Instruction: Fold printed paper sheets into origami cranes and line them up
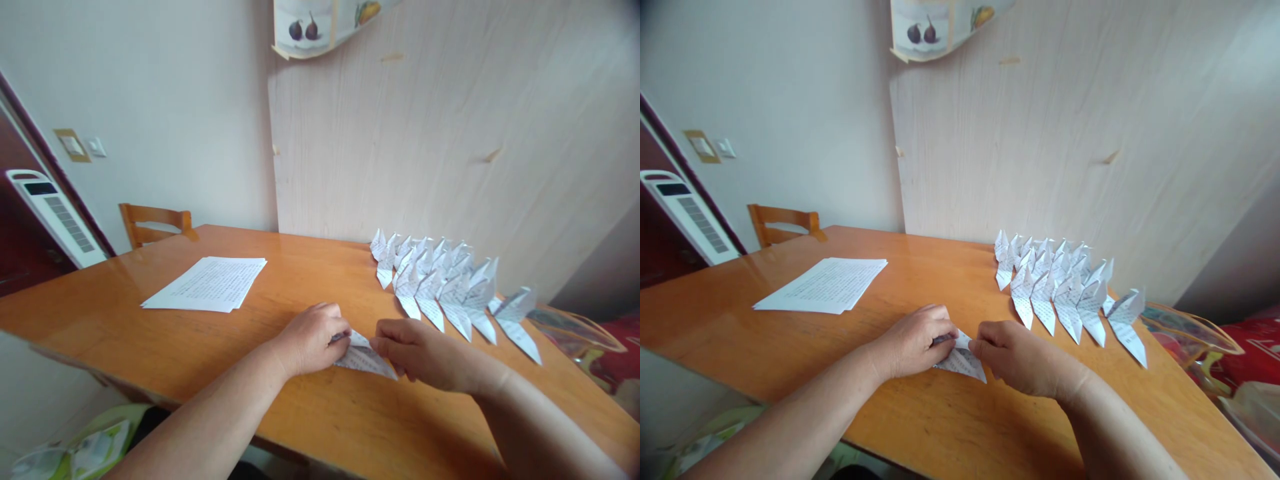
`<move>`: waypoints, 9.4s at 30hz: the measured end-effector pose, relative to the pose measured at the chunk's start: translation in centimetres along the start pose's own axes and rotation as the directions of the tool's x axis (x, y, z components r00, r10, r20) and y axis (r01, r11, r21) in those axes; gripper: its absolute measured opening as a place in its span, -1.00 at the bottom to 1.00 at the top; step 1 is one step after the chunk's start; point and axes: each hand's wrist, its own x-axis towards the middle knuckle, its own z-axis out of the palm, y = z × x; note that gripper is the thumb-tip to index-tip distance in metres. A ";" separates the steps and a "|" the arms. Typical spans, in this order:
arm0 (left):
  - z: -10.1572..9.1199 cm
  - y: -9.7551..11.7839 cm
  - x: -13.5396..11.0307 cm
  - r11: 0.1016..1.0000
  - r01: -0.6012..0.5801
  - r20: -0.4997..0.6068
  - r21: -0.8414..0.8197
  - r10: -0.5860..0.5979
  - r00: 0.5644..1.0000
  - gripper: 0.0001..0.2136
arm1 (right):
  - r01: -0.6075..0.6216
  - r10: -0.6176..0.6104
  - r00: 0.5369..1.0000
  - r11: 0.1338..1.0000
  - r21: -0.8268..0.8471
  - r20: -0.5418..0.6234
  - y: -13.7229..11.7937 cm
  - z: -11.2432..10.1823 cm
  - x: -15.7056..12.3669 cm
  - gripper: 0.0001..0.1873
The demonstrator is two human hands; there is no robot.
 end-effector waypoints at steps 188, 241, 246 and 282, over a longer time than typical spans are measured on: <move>0.0 0.5 -1.8 0.861 0.217 -0.194 -0.460 -0.336 0.922 -0.89 | 0.416 -0.241 0.767 0.893 0.174 -0.595 3.0 3.4 4.7 -0.62; 0.1 1.5 -1.6 0.979 0.010 -0.589 -0.202 -0.130 0.798 -0.92 | 0.480 -0.394 0.809 0.871 0.104 -0.437 3.3 5.2 5.3 -0.72; 0.1 1.5 -1.6 0.985 0.021 -0.581 -0.172 -0.119 0.805 -0.93 | 0.534 -0.438 0.744 0.843 0.056 -0.505 2.6 4.7 4.6 -0.85; 0.1 2.0 -1.4 0.997 -0.072 -0.525 -0.019 0.052 0.849 -0.88 | 0.608 -0.638 0.544 0.747 -0.268 -0.545 1.5 4.3 2.3 -0.92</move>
